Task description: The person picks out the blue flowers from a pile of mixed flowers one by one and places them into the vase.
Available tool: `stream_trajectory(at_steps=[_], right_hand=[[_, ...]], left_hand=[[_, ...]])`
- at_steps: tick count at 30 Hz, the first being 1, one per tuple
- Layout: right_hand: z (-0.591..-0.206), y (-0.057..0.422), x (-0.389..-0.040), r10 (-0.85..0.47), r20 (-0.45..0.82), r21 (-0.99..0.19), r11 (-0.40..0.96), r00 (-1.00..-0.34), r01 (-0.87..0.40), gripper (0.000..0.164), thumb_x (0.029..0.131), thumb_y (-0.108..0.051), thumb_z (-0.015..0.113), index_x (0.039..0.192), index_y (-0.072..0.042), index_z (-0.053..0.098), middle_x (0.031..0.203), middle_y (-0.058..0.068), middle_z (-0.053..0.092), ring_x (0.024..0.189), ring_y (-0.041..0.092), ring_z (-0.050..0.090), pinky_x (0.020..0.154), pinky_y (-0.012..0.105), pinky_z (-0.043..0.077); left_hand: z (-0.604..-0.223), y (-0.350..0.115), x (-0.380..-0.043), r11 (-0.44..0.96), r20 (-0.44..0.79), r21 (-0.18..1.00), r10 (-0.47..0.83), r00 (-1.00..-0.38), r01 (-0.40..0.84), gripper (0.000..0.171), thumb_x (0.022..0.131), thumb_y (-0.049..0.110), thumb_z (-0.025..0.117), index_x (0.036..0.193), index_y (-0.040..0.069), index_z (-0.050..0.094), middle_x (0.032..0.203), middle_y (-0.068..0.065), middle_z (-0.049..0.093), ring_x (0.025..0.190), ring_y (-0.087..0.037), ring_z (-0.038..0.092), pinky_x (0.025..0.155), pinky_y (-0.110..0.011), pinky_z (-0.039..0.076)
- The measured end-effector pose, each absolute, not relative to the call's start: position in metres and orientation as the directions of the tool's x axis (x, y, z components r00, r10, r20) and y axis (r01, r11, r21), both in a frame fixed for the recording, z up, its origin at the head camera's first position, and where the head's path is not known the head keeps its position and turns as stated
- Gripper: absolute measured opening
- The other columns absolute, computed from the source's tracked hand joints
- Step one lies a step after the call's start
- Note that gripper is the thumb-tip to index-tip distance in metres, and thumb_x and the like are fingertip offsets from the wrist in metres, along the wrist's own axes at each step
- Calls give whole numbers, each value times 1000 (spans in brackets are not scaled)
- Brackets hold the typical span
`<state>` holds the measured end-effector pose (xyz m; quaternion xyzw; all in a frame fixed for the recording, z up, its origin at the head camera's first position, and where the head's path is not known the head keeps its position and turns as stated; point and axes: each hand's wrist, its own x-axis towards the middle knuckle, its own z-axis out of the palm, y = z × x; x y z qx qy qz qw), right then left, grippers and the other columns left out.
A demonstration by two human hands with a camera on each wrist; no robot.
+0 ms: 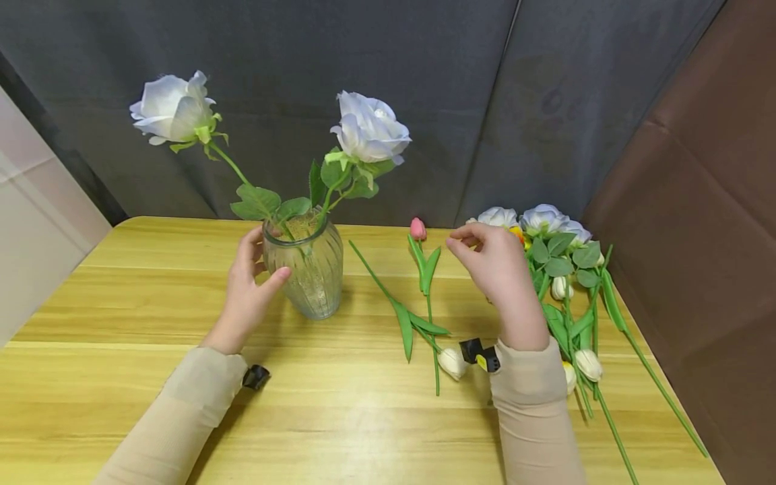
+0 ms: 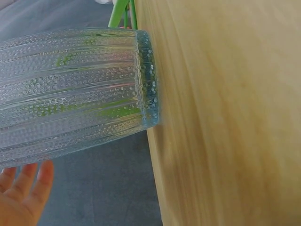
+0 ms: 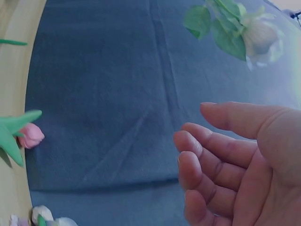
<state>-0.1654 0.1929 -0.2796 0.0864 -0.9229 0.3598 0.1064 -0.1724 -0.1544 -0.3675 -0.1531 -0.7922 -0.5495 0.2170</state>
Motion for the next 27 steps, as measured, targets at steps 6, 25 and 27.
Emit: stream_trajectory(at_steps=[6,25,27], right_hand=[[-275,206,-164,-55,212,-629,757,-976,-180,29,96,-29,59,108,-5,70,95,11,67,80,24,57,70,38,45],[-277,258,-165,92,0,-555,828,-996,76,45,97,-40,53,113,0,67,107,20,63,84,33,61,58,34,46],[-278,261,-165,100,-1,-542,836,-995,85,43,96,-38,53,111,0,68,105,20,63,82,32,61,57,33,45]], left_hand=[[-368,-154,-172,352,509,805,4,-861,477,72,82,22,70,143,4,35,130,-14,47,113,-29,46,89,-46,40],[-367,-155,-172,358,504,806,4,-864,472,71,83,21,70,143,5,35,130,-13,47,113,-28,46,89,-45,40],[-367,-155,-172,360,500,807,5,-866,468,72,83,22,69,143,6,35,130,-13,47,113,-28,46,89,-45,40]])
